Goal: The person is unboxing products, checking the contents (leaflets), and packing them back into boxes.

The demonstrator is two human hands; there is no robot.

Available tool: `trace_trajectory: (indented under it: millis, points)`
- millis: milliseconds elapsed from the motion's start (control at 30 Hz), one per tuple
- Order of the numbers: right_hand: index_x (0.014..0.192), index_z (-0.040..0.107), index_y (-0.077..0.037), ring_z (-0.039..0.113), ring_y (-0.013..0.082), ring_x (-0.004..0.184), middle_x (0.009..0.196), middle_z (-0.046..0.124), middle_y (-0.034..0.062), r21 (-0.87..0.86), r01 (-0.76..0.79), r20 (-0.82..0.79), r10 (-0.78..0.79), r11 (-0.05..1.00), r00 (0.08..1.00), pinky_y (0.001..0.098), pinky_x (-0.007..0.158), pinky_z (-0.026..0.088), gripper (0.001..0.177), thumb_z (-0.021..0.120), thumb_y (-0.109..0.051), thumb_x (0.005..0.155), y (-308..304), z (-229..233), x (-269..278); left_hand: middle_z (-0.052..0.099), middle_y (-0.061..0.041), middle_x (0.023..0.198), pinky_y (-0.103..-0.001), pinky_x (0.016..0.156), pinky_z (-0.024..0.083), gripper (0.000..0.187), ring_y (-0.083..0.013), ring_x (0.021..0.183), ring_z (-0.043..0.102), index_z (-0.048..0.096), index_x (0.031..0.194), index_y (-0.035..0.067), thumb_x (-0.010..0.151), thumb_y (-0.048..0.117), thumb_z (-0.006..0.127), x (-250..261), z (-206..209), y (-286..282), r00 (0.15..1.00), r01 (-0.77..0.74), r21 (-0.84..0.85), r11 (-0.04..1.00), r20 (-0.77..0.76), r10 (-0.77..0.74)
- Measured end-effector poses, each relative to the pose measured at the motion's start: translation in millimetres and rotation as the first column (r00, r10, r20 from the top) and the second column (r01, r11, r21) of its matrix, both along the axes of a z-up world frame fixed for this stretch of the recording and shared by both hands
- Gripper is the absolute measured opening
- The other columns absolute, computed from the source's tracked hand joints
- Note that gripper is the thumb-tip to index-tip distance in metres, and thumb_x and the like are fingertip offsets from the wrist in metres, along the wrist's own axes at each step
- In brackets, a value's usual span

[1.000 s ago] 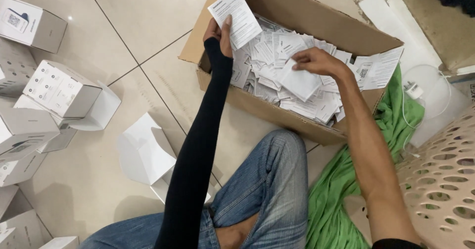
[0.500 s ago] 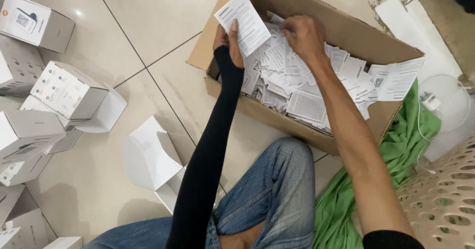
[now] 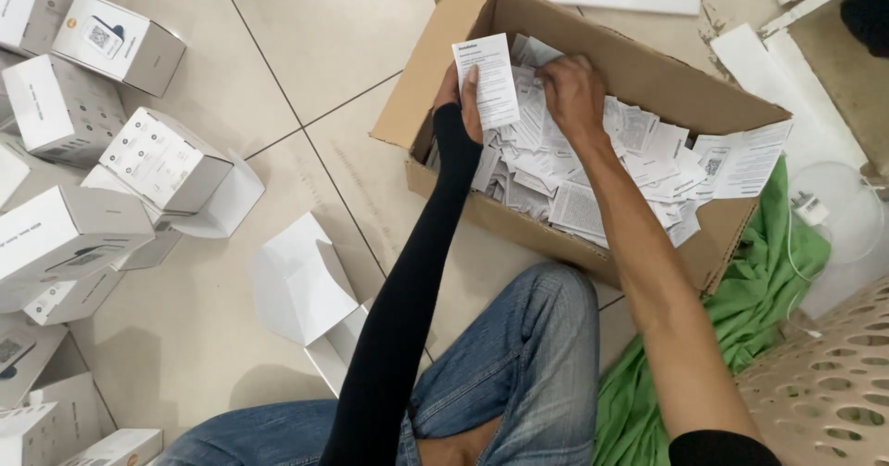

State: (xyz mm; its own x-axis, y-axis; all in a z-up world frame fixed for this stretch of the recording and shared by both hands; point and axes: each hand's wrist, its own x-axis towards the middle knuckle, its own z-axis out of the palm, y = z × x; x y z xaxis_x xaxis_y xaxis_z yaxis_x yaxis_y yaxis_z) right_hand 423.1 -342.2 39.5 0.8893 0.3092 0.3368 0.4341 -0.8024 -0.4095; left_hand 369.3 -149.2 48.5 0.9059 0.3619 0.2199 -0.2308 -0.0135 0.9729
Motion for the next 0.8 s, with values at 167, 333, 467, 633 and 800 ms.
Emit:
trace_trajectory:
  millis: [167, 333, 467, 633, 800]
  points:
    - [0.113, 0.075, -0.011, 0.075, 0.0250, 0.104, 0.107, 0.077, 0.0044, 0.582, 0.319, -0.352, -0.123, 0.748, 0.928, 0.0359, 0.092, 0.059, 0.016, 0.065, -0.011, 0.101, 5, 33, -20, 0.073, -0.017, 0.116, -0.034, 0.094, 0.056, 0.044, -0.0204, 0.106, 0.069, 0.058, 0.137, -0.004, 0.112, 0.031, 0.047, 0, -9, -2, 0.999, 0.011, -0.059, 0.998, 0.041, -0.008]
    - [0.129, 0.072, 0.004, 0.060, 0.0389, 0.121, 0.136, 0.063, 0.0205, 0.091, -0.151, 0.039, 0.148, 0.984, 0.988, 0.0469, 0.099, 0.051, 0.047, 0.060, 0.011, 0.084, -13, -30, -17, 0.075, -0.017, 0.112, -0.033, 0.092, 0.055, 0.041, -0.0204, 0.104, 0.071, 0.063, 0.130, -0.004, 0.109, 0.029, 0.050, -1, -19, -2, 0.999, -0.044, 0.028, 0.999, -0.006, 0.044]
    - [0.126, 0.072, -0.001, 0.061, 0.0358, 0.122, 0.140, 0.059, 0.0151, 0.116, -0.036, 0.002, 0.036, 0.993, 0.999, 0.0455, 0.098, 0.054, 0.042, 0.061, 0.008, 0.087, 11, 6, -35, 0.075, -0.016, 0.109, -0.033, 0.091, 0.055, 0.041, -0.0194, 0.101, 0.070, 0.064, 0.130, -0.004, 0.109, 0.029, 0.051, -11, 1, 0, 0.997, -0.042, 0.044, 0.998, -0.062, 0.045]
    - [0.109, 0.080, -0.007, 0.064, 0.0350, 0.113, 0.118, 0.071, 0.0078, -0.077, -0.053, 0.027, 0.055, 0.996, 0.998, 0.0445, 0.090, 0.055, 0.035, 0.065, 0.006, 0.080, 0, -20, -27, 0.075, -0.015, 0.107, -0.033, 0.089, 0.056, 0.041, -0.0178, 0.098, 0.069, 0.065, 0.128, -0.004, 0.109, 0.030, 0.052, -10, -1, -3, 0.997, -0.014, -0.063, 0.998, -0.074, 0.009]
    - [0.114, 0.077, -0.009, 0.067, 0.0226, 0.095, 0.107, 0.072, 0.0085, 0.341, 0.089, -0.064, -0.071, 0.936, 0.995, 0.0357, 0.081, 0.057, 0.026, 0.077, -0.003, 0.089, 7, 23, -38, 0.076, -0.013, 0.106, -0.032, 0.089, 0.056, 0.041, -0.0168, 0.098, 0.070, 0.065, 0.129, -0.003, 0.110, 0.030, 0.051, -2, -16, -2, 0.999, 0.033, -0.039, 0.999, -0.015, -0.034]
